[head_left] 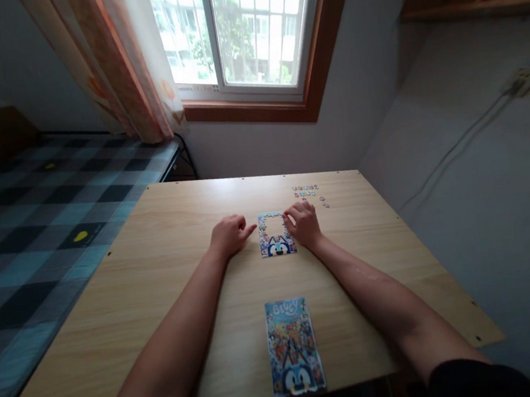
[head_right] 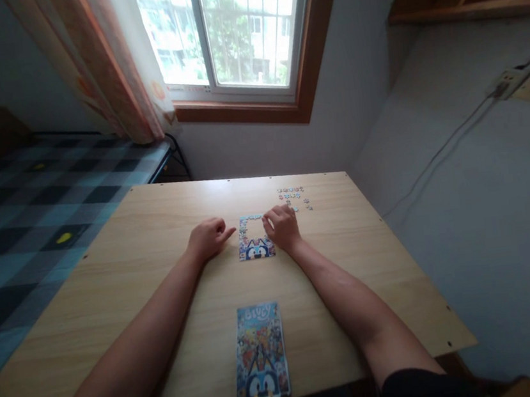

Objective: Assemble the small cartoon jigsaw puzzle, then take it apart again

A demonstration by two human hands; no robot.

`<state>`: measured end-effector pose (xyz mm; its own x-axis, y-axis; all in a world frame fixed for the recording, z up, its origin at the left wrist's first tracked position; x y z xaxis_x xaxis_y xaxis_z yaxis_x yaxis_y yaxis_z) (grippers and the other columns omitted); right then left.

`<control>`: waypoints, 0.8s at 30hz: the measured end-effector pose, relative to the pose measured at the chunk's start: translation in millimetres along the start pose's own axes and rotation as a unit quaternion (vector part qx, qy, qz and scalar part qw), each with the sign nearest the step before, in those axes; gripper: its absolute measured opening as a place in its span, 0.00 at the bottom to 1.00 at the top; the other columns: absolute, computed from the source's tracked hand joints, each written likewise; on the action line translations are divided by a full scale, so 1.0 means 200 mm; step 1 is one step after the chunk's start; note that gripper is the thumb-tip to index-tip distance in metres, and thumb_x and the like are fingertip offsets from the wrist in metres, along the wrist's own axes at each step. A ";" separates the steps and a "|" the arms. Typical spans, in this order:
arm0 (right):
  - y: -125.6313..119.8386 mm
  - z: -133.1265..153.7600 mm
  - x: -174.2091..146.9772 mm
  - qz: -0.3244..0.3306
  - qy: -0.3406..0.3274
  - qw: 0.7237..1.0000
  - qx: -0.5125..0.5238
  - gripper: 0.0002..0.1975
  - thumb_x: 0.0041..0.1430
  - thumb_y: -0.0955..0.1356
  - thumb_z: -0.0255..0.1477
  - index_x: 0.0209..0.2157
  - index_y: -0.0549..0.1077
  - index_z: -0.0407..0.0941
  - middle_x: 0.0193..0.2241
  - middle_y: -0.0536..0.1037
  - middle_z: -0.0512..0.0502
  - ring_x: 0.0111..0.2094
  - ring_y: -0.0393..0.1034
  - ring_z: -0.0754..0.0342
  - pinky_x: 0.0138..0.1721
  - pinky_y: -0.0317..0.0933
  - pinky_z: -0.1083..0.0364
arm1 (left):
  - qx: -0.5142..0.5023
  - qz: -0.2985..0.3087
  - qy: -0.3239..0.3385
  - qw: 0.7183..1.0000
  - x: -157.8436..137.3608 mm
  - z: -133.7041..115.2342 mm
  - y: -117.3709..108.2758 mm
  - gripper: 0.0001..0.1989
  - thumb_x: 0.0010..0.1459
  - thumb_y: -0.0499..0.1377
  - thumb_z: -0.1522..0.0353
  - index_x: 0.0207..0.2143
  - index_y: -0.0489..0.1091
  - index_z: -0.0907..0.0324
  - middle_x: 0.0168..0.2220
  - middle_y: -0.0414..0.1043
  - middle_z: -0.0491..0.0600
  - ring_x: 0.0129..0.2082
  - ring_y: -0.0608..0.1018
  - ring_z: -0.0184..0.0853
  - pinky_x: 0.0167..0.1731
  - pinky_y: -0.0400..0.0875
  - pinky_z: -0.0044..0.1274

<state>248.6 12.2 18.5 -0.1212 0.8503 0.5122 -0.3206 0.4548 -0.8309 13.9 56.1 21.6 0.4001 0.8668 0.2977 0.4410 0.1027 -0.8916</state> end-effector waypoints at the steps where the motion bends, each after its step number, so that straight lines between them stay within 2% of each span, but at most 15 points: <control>1: -0.01 0.00 -0.02 0.011 -0.006 1.000 -0.010 0.13 0.70 0.62 0.35 0.37 0.76 0.45 0.40 0.74 0.41 0.47 0.61 0.46 0.53 0.50 0.48 | 0.008 -0.016 -0.003 1.000 0.00 0.00 0.00 0.18 0.62 0.58 0.54 0.28 0.69 0.58 0.32 0.73 0.52 0.35 0.71 0.39 0.34 0.59 0.27; 4: -0.03 0.00 -0.08 0.034 -0.011 0.999 -0.038 0.11 0.69 0.63 0.33 0.42 0.76 0.46 0.44 0.73 0.40 0.50 0.59 0.44 0.55 0.48 0.47 | 0.030 -0.031 -0.034 0.998 0.02 0.01 0.02 0.16 0.63 0.56 0.56 0.34 0.73 0.59 0.39 0.74 0.57 0.44 0.72 0.44 0.45 0.62 0.31; 7: -0.06 -0.03 -0.14 0.038 0.005 0.998 -0.052 0.15 0.66 0.64 0.29 0.52 0.74 0.47 0.52 0.70 0.39 0.55 0.56 0.42 0.58 0.46 0.45 | 0.065 -0.017 -0.102 0.993 0.04 0.03 0.05 0.20 0.63 0.55 0.56 0.47 0.73 0.60 0.52 0.72 0.61 0.53 0.69 0.50 0.54 0.60 0.37; 10: -0.10 -0.08 -0.20 0.027 0.010 0.997 -0.077 0.22 0.64 0.64 0.28 0.60 0.69 0.48 0.61 0.64 0.39 0.62 0.52 0.40 0.62 0.42 0.43 | 0.107 0.032 -0.151 0.982 0.05 0.03 0.08 0.30 0.65 0.50 0.52 0.62 0.64 0.60 0.66 0.59 0.63 0.64 0.60 0.53 0.62 0.51 0.43; 12: -0.12 -0.13 -0.25 0.021 0.020 0.995 -0.097 0.25 0.64 0.64 0.30 0.62 0.67 0.48 0.65 0.61 0.40 0.65 0.48 0.39 0.63 0.40 0.41 | 0.126 0.069 -0.180 0.973 0.06 0.05 0.10 0.36 0.65 0.45 0.49 0.68 0.56 0.60 0.71 0.49 0.63 0.70 0.51 0.53 0.65 0.42 0.47; 14: -0.15 -0.20 -0.30 0.022 0.049 0.992 -0.114 0.27 0.63 0.63 0.31 0.64 0.65 0.49 0.66 0.60 0.40 0.67 0.46 0.40 0.64 0.41 0.40 | 0.137 0.091 -0.199 0.966 0.05 0.07 0.10 0.38 0.65 0.42 0.48 0.71 0.51 0.59 0.73 0.42 0.62 0.72 0.45 0.52 0.66 0.36 0.51; 18: -0.19 -0.36 -0.39 0.043 0.111 0.981 -0.151 0.32 0.63 0.63 0.33 0.68 0.59 0.47 0.68 0.55 0.38 0.69 0.42 0.39 0.66 0.38 0.36 | 0.155 0.094 -0.217 0.959 0.01 0.16 0.06 0.40 0.64 0.41 0.46 0.71 0.50 0.57 0.74 0.39 0.61 0.73 0.42 0.53 0.65 0.33 0.54; 21: -0.21 -0.49 -0.45 0.086 0.166 0.968 -0.170 0.35 0.64 0.61 0.37 0.71 0.51 0.47 0.71 0.50 0.39 0.71 0.37 0.38 0.67 0.32 0.31 | 0.163 0.080 -0.252 0.950 -0.03 0.29 -0.01 0.41 0.64 0.40 0.45 0.71 0.50 0.57 0.73 0.39 0.63 0.73 0.42 0.54 0.64 0.31 0.56; 24: -0.21 -0.60 -0.48 0.138 0.239 0.946 -0.168 0.37 0.67 0.58 0.41 0.73 0.43 0.47 0.72 0.46 0.40 0.72 0.34 0.39 0.67 0.34 0.30 | 0.165 0.062 -0.294 0.939 -0.08 0.44 -0.11 0.41 0.63 0.41 0.45 0.71 0.51 0.58 0.73 0.39 0.64 0.72 0.42 0.55 0.64 0.31 0.57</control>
<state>387.7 -57.7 -21.8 0.3074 0.9354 0.1750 -0.0122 0.1878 -0.9821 -73.4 82.2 6.1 -0.1244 0.9917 0.0318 0.1079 0.0453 -0.9931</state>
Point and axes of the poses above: each hand's wrist, its own x-axis towards the middle knuckle, its own y-axis out of the palm, z = x × y, the point moved 4 cm from there along x, towards the middle knuckle
